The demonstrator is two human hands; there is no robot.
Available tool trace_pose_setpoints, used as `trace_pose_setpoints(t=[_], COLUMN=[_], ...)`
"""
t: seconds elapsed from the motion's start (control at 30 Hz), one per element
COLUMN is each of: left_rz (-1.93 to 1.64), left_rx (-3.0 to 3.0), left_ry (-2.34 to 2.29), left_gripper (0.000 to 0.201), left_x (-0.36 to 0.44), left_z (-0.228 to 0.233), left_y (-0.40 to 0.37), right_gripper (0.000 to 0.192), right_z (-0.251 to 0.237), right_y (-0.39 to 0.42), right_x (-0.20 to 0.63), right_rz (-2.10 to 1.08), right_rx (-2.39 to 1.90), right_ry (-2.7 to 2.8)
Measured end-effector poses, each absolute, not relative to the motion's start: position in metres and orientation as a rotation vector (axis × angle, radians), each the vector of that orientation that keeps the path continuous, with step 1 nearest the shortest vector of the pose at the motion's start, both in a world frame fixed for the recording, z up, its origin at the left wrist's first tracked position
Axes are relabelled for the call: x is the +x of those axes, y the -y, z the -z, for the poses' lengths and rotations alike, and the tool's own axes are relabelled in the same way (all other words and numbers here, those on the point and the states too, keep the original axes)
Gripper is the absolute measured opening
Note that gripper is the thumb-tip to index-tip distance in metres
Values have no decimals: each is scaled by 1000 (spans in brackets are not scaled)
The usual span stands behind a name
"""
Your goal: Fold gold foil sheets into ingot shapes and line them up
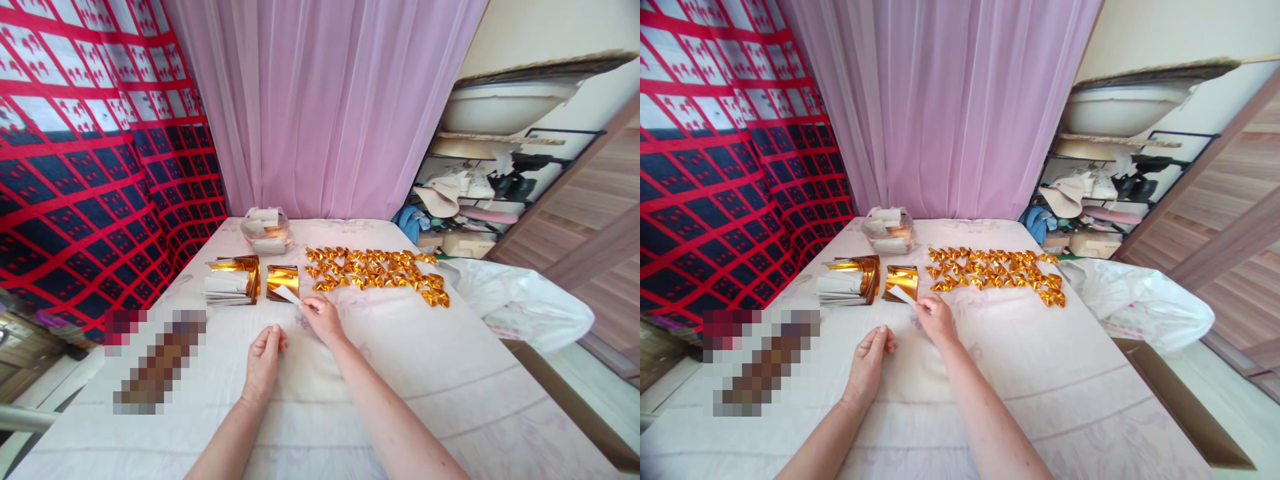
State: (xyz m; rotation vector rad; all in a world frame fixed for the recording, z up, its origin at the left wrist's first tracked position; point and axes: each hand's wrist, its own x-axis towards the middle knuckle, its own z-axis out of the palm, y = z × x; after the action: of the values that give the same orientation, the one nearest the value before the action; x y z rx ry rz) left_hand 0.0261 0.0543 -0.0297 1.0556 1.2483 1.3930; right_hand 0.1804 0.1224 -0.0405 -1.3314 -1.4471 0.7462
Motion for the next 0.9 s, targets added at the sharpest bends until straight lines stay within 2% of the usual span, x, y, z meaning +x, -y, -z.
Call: trace_pose_setpoints(t=[0.13,0.43,0.53,0.63,0.73,0.9], left_rz=[-1395,-1424,-1344,-1176,-1022,-1007], left_rx=[1022,1022,1236,1623,1872,1832], left_ry=[-1235,-1231,-1212,-1104,-1004,-1035], left_gripper=[51,49,50,44,31,25], left_x=[23,20,20,22,25,26], left_z=[33,37,31,24,21,29], left_y=[-56,-55,-49,-43,-39,-38], right_gripper=[26,25,23,24,28,31], right_z=[44,31,27,25,27,37], right_y=[-99,-64,-56,-55,-62,-73], right_x=[208,244,250,253,255,259], right_rz=[-976,-1414,-1499,-1468,-1303,-903], right_rx=[-1175,-989,-1020,-1080,-1174,-1413], right_ry=[1074,832,877,922,948,999])
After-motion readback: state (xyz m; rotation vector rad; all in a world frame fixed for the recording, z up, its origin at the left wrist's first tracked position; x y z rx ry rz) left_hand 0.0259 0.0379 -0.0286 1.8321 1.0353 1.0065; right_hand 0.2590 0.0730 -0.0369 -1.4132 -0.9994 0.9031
